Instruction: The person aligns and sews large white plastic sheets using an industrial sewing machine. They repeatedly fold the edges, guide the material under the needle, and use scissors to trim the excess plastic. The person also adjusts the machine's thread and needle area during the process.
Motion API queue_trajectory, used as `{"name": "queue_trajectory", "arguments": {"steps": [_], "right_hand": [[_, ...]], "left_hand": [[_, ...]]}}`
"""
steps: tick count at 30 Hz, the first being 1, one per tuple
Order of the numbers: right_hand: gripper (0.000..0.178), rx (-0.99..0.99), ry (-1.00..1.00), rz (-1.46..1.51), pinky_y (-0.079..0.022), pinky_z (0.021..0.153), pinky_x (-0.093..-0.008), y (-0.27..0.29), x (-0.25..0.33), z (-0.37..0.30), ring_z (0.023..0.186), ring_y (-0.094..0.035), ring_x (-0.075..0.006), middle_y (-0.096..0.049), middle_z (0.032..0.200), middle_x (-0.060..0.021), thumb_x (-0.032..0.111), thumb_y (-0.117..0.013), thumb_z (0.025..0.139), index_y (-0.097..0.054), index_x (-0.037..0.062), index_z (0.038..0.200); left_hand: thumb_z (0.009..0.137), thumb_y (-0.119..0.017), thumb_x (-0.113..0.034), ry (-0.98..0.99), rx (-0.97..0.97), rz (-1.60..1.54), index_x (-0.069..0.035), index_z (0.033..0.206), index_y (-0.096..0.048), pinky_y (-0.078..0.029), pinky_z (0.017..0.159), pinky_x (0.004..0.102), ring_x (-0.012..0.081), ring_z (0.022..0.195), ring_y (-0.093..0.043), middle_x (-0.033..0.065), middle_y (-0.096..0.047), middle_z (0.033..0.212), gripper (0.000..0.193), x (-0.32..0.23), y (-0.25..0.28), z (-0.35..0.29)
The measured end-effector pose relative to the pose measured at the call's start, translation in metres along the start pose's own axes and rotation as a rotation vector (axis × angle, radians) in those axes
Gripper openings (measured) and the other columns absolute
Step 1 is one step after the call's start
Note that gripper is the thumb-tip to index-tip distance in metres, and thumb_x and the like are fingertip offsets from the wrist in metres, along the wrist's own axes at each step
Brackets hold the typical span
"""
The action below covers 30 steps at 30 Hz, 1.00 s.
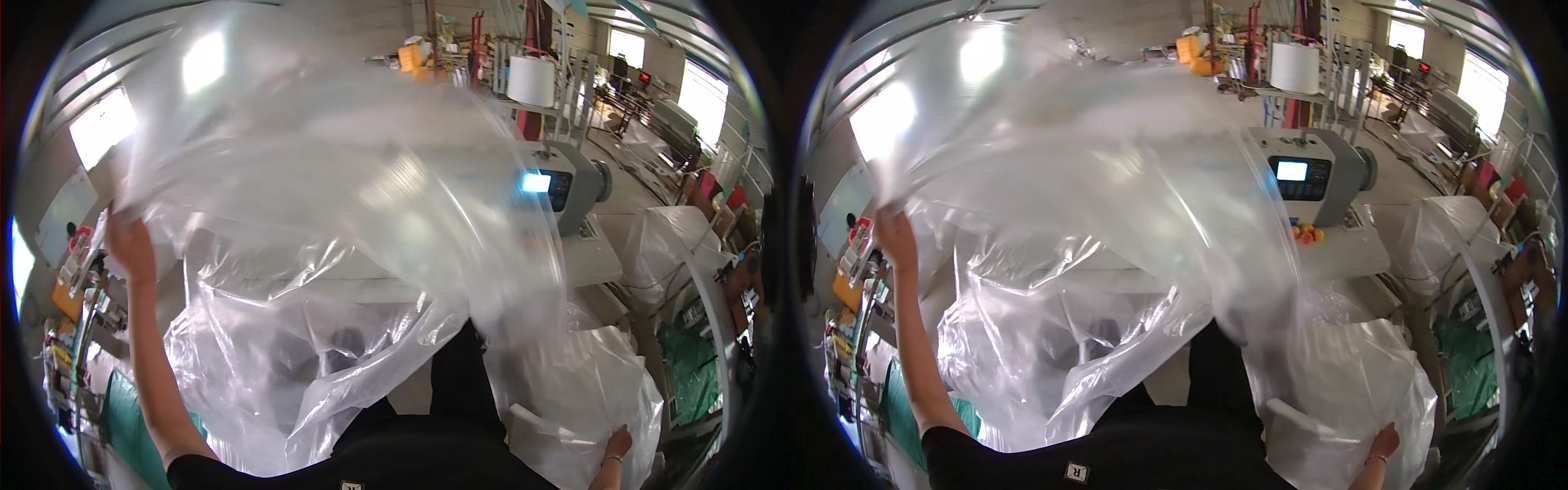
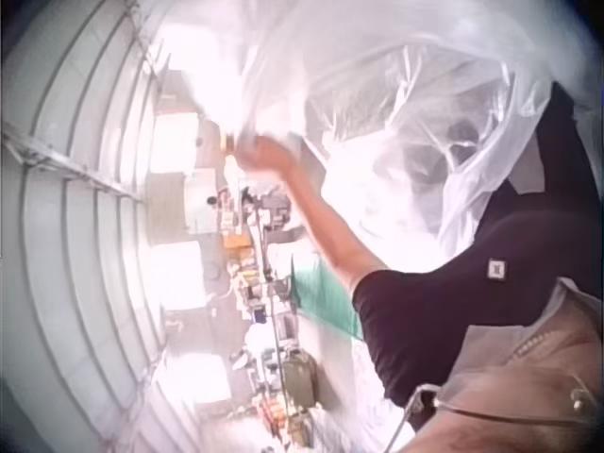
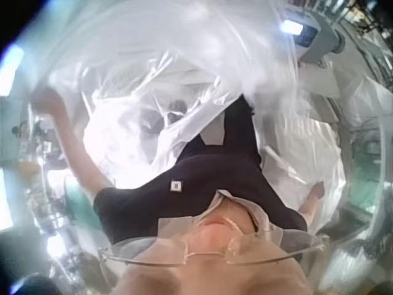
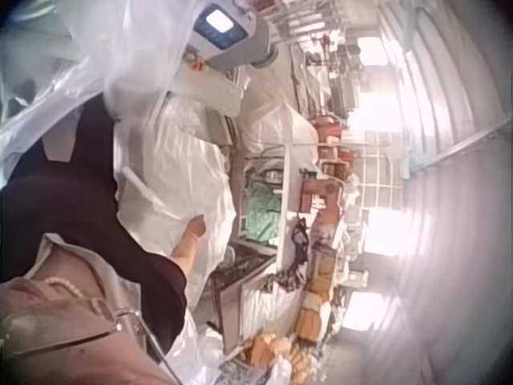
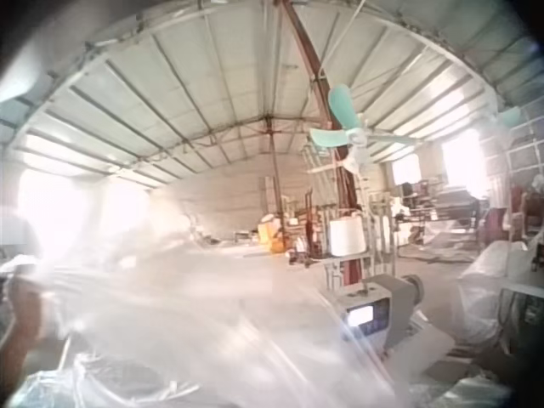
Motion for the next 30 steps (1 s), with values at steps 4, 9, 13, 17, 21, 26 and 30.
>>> {"name": "queue_trajectory", "arguments": {"steps": [4, 9, 13, 17, 21, 26, 30], "right_hand": [[0.083, -0.120, 0.112, 0.032, -0.054, 0.082, -0.0415, -0.016, 0.012, -0.013, 0.091, -0.067, -0.0346, -0.064, 0.111, -0.0255, 0.042, -0.077, 0.074, -0.045, -0.0044, 0.135], [0.099, 0.511, 0.120, 0.072, -0.057, 0.077, -0.0391, 0.089, 0.065, -0.007, 0.086, -0.069, -0.0345, -0.066, 0.113, -0.0228, 0.049, -0.081, 0.068, -0.040, -0.0078, 0.138], [0.066, 0.116, 0.226, -0.119, -0.054, 0.081, -0.0439, 0.112, 0.031, 0.058, 0.096, -0.067, -0.0295, -0.068, 0.111, -0.0179, 0.038, -0.082, 0.066, -0.064, 0.0002, 0.117], [0.016, -0.761, 0.683, 0.275, -0.051, 0.075, -0.0393, 0.162, 0.151, 0.078, 0.082, -0.064, -0.0368, -0.067, 0.086, -0.0170, 0.008, -0.056, 0.086, -0.066, 0.0001, 0.095], [0.022, 0.001, 0.923, 0.948, -0.052, 0.061, -0.0259, 0.270, 0.326, -0.124, 0.071, -0.063, -0.0110, -0.066, 0.083, -0.0033, 0.019, -0.060, 0.094, -0.066, -0.0002, 0.103], [0.054, 0.817, 1.359, 1.211, -0.052, 0.081, -0.0266, 0.251, 0.476, -0.230, 0.100, -0.064, -0.0144, -0.063, 0.120, -0.0139, 0.023, -0.069, 0.090, -0.050, -0.0023, 0.134], [0.076, 0.460, 1.308, 1.036, -0.052, 0.086, -0.0312, 0.241, 0.603, -0.286, 0.109, -0.062, -0.0260, -0.059, 0.125, -0.0242, 0.041, -0.068, 0.089, -0.040, -0.0104, 0.138]], "left_hand": [[0.087, -0.066, -0.017, 0.155, -0.202, 0.267, 0.004, 0.095, -0.067, -0.048, 0.086, 0.0460, 0.0386, 0.089, -0.060, 0.0199, -0.064, 0.095, 0.022, 0.057, 0.093, -0.046], [0.082, -0.067, -0.016, 0.008, 0.112, 0.221, -0.001, 0.108, -0.063, -0.047, 0.090, 0.0447, 0.0345, 0.100, -0.057, 0.0160, -0.061, 0.103, 0.029, 0.059, 0.202, -0.187], [0.079, -0.068, -0.015, 0.014, 0.846, -0.167, -0.006, 0.118, -0.059, -0.045, 0.093, 0.0436, 0.0312, 0.108, -0.055, 0.0129, -0.058, 0.110, 0.041, 0.005, 0.217, -0.349], [0.075, -0.068, -0.014, -0.236, 1.506, -0.444, -0.010, 0.128, -0.055, -0.044, 0.097, 0.0426, 0.0279, 0.116, -0.052, 0.0097, -0.056, 0.117, 0.055, -0.039, 0.233, -0.365], [0.076, -0.077, -0.025, -0.433, 2.202, -0.399, -0.022, 0.141, -0.047, -0.043, 0.100, 0.0399, 0.0306, 0.125, -0.049, 0.0092, -0.053, 0.136, 0.072, -0.061, 0.182, -0.307], [0.091, -0.065, -0.023, 0.233, 1.753, -0.618, -0.008, 0.103, -0.071, -0.051, 0.076, 0.0320, 0.0214, 0.082, -0.066, 0.0068, -0.071, 0.092, 0.020, -0.101, 0.054, -0.185], [0.092, -0.063, -0.020, 0.312, 1.342, -0.900, -0.003, 0.113, -0.065, -0.052, 0.079, 0.0331, 0.0210, 0.097, -0.063, 0.0111, -0.065, 0.112, 0.027, -0.145, -0.053, -0.156]]}}
Point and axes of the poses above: each hand's wrist, its own z-axis towards the middle knuckle, its own y-axis out of the back of the hand, x = y × z, the point moved 1 cm from there along z, towards the middle knuckle
